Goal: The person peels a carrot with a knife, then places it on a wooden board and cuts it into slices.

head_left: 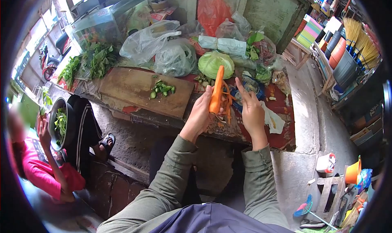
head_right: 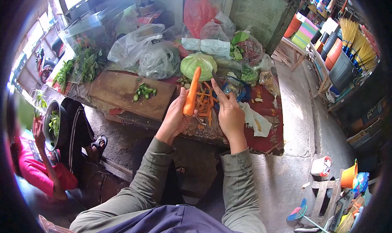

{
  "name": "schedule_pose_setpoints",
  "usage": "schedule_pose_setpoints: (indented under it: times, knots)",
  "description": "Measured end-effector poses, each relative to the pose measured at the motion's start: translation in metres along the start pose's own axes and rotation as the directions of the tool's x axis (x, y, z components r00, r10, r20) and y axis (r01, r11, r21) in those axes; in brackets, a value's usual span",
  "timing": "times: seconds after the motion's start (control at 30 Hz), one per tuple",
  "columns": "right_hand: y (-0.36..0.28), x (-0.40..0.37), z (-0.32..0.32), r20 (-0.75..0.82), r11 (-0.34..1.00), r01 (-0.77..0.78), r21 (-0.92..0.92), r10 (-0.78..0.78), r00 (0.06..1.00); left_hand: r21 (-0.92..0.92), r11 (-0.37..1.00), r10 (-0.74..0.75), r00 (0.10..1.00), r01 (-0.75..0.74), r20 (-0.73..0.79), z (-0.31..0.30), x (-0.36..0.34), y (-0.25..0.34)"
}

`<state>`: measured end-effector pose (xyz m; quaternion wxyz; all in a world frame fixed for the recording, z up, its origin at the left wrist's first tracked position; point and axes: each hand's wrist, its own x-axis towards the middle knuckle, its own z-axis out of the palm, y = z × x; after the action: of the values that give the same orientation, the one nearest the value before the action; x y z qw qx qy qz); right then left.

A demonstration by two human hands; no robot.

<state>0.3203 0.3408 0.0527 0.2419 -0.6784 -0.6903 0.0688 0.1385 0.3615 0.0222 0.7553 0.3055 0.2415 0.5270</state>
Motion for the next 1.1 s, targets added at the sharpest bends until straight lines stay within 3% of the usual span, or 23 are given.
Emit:
schedule_pose_setpoints:
  times: [0.03, 0.1, 0.13, 0.2, 0.23, 0.3, 0.37, 0.47, 0.5, 0.7, 1.1]
  knots:
    - [-0.005, -0.002, -0.002, 0.0, 1.0, 0.003, 0.0, -0.003, 1.0, -0.001, 1.0, 0.003, 1.0, -0.003, -0.001, -0.002, 0.001, 0.0]
    - [-0.014, -0.008, -0.001, -0.038, 0.961, 0.012, 0.278, -0.002, 0.999, -0.033, 0.999, 0.001, 1.0, -0.002, -0.012, -0.004, 0.003, 0.002]
    - [-0.017, -0.01, 0.003, -0.038, 0.96, 0.014, 0.278, -0.004, 0.999, -0.033, 0.999, 0.003, 1.0, -0.003, -0.013, -0.004, 0.003, 0.003]
    - [-0.025, -0.017, 0.01, -0.212, 0.93, 0.217, 0.296, -0.158, 0.964, -0.061, 0.998, 0.025, 0.994, -0.031, -0.105, -0.002, 0.004, 0.005]
    - [-0.029, -0.023, 0.007, -0.117, 0.921, 0.212, 0.327, -0.183, 0.976, -0.061, 0.998, 0.028, 0.994, -0.034, -0.109, -0.002, 0.004, 0.006]
    - [-0.045, -0.034, 0.005, -0.058, 0.921, 0.215, 0.325, -0.207, 0.977, -0.064, 0.992, 0.093, 0.977, -0.107, -0.19, -0.004, 0.004, 0.007]
    - [-0.057, -0.042, 0.005, 0.029, 0.93, 0.221, 0.292, -0.24, 0.97, -0.071, 0.988, 0.121, 0.976, -0.136, -0.184, -0.012, 0.007, 0.006]
    - [-0.062, -0.046, 0.01, 0.017, 0.928, 0.264, 0.263, -0.278, 0.96, -0.064, 0.981, 0.169, 0.968, -0.183, -0.186, -0.014, 0.008, 0.006]
    - [-0.065, -0.045, 0.006, 0.064, 0.936, 0.212, 0.281, -0.239, 0.969, -0.05, 0.977, 0.192, 0.961, -0.205, -0.197, -0.014, 0.009, 0.006]
    - [-0.066, -0.045, 0.004, 0.074, 0.957, 0.233, 0.171, -0.248, 0.966, 0.046, 0.956, 0.294, 0.931, -0.291, -0.215, -0.017, 0.014, 0.002]
    - [-0.064, -0.044, 0.006, 0.067, 0.954, 0.219, 0.205, -0.237, 0.969, 0.166, 0.926, 0.372, 0.894, -0.339, -0.25, -0.013, 0.011, 0.005]
